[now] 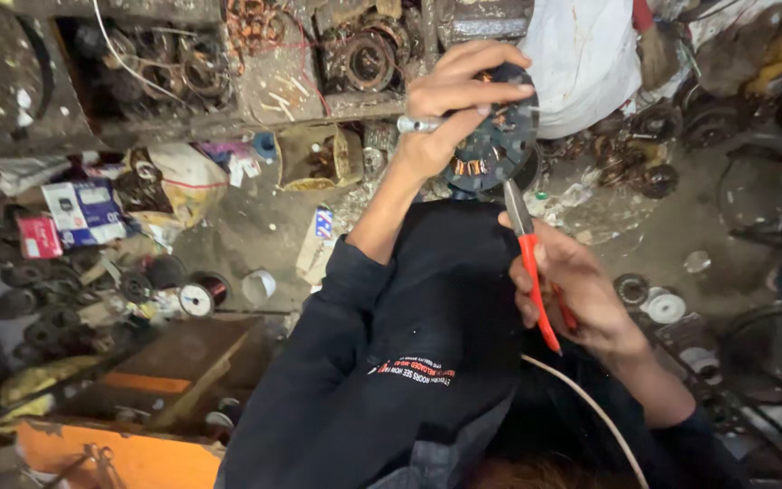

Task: The person uses red-handled pliers to cut copper wires from a circular motor stator. They repeatedly grip and snip the wires while holding the stator with their other hand.

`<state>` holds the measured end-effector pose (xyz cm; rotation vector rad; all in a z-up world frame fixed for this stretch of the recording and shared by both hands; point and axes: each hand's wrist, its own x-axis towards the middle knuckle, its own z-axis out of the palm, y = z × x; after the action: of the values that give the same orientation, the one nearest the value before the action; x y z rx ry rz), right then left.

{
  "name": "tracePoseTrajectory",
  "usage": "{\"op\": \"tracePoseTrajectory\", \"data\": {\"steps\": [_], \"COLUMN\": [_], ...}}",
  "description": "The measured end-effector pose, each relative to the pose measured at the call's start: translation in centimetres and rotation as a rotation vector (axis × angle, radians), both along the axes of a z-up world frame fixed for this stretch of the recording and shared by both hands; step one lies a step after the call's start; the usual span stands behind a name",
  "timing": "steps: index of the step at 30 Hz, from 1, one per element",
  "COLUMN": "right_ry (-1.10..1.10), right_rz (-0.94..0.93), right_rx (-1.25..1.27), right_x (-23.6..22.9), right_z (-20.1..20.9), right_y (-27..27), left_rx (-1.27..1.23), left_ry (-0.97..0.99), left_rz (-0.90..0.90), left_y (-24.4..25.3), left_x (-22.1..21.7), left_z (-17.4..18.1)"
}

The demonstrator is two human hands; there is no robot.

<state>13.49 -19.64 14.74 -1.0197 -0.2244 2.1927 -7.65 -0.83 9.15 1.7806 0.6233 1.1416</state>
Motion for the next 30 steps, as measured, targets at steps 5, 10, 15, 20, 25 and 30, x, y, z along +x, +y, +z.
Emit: {"op": "tracePoseTrajectory", "data": {"steps": [5, 10, 15, 20, 25, 30], "right_ry": [0.076, 0.198, 0.299, 0.522, 0.833, 1.115], "right_rz": [-0.024, -0.203, -0.245, -0.253, -0.275, -0.312], "right_rx": [-0.014, -0.004, -0.018, -0.069, -0.093, -0.002], "right_x": [-0.2, -1.1, -1.8, -1.8, -2.1, -4.5], "right_z": [-1.9, -2.3, -2.9, -2.7, -1.0, -0.1], "right_y": [0.0, -1.4, -1.0, 0.1, 0.2, 2.6], "left_rx": [-0.165, -0.244, -0.328, -0.228, -0.144, -0.203], "left_ry": [-0.063, -0.138, -0.251, -0.224, -0.313, -0.636], "left_rz": [-0.025, 0.096, 0.198, 0.150, 0.189, 0.255], "left_y": [-0.8, -2.2, -2.8, -2.0, -1.6, 0.0], "left_x": [1.3, 2.8, 3.5, 2.4, 2.3, 4.1], "left_z": [-0.5, -2.0, -2.6, -2.2, -1.9, -1.9]}}
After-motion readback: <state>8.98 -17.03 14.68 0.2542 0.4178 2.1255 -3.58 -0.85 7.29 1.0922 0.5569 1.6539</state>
